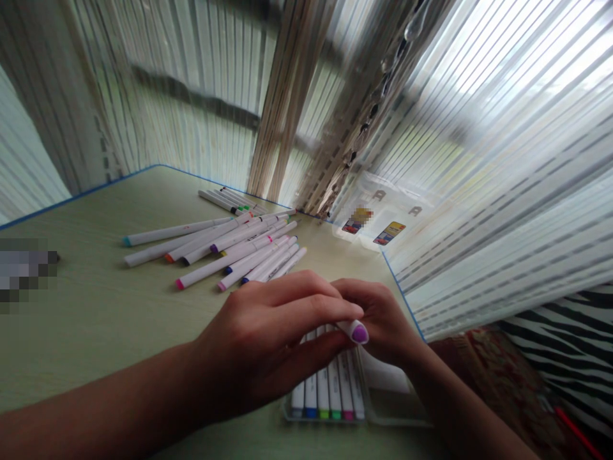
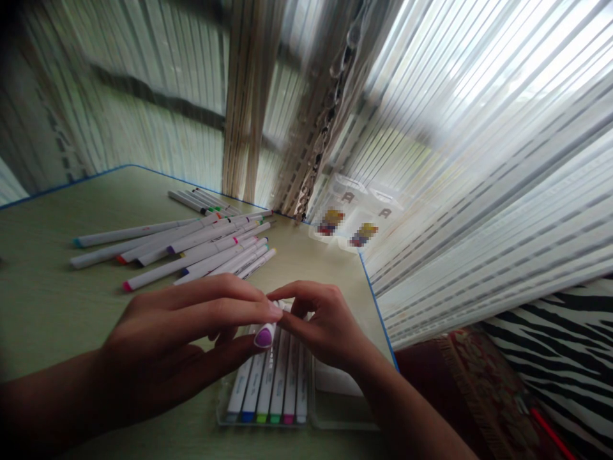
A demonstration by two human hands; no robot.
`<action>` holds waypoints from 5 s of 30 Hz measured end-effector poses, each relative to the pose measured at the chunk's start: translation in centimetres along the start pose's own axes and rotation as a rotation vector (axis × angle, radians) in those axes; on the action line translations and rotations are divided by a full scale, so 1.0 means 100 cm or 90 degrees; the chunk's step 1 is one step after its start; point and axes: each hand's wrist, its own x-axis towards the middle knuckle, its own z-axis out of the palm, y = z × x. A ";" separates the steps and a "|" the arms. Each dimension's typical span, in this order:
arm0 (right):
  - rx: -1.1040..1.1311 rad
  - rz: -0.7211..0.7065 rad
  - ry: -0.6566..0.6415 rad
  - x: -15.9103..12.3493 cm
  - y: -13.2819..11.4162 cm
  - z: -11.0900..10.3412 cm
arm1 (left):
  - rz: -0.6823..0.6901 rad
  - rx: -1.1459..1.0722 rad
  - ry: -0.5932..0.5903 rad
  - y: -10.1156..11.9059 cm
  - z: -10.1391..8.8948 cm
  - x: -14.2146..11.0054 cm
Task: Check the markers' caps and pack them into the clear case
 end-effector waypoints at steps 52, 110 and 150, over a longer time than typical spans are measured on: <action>0.005 -0.014 -0.009 0.000 0.005 0.000 | -0.024 0.023 -0.005 0.004 -0.003 0.002; 0.402 -0.125 0.239 -0.004 -0.004 0.009 | -0.304 0.140 -0.229 -0.033 -0.017 -0.001; 0.115 -0.307 0.206 -0.012 -0.018 0.006 | -0.309 0.145 -0.228 -0.022 -0.001 0.008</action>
